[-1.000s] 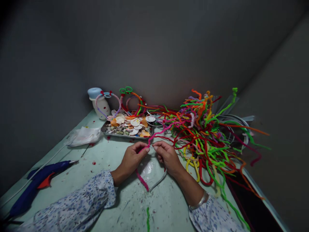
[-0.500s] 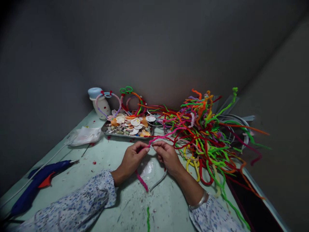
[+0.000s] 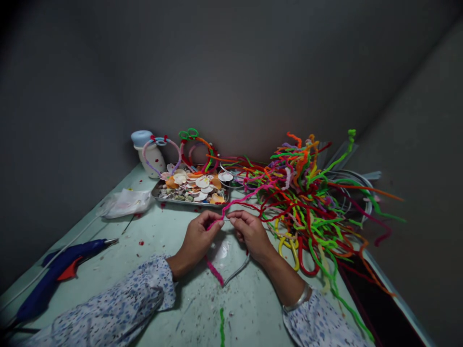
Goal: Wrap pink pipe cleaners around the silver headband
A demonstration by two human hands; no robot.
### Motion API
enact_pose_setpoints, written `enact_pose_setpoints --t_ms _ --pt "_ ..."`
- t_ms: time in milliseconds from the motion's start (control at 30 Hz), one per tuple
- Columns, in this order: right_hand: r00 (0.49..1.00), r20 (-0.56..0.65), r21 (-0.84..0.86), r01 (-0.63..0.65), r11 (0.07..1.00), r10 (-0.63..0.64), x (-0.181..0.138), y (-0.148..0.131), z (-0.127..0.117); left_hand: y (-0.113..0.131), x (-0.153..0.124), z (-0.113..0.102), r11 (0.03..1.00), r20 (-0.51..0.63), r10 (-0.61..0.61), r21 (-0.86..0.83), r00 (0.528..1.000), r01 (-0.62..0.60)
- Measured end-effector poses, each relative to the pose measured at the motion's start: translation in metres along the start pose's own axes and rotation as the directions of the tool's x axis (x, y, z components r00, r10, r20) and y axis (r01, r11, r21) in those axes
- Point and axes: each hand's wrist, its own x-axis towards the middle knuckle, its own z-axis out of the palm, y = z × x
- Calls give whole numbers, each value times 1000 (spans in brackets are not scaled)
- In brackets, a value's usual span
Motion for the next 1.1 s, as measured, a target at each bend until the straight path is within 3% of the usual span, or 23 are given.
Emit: enact_pose_setpoints --t_ms 433,700,1100 --pt "999 31 24 5 1000 -5 1 5 -3 1 0 -2 997 8 63 39 998 -63" --pt "1000 -13 -20 -7 1000 7 -2 -1 0 -1 0 0 999 20 42 -13 999 -42" --pt "999 35 38 -35 999 33 -2 1 1 -4 -1 1 999 21 41 34 999 -41"
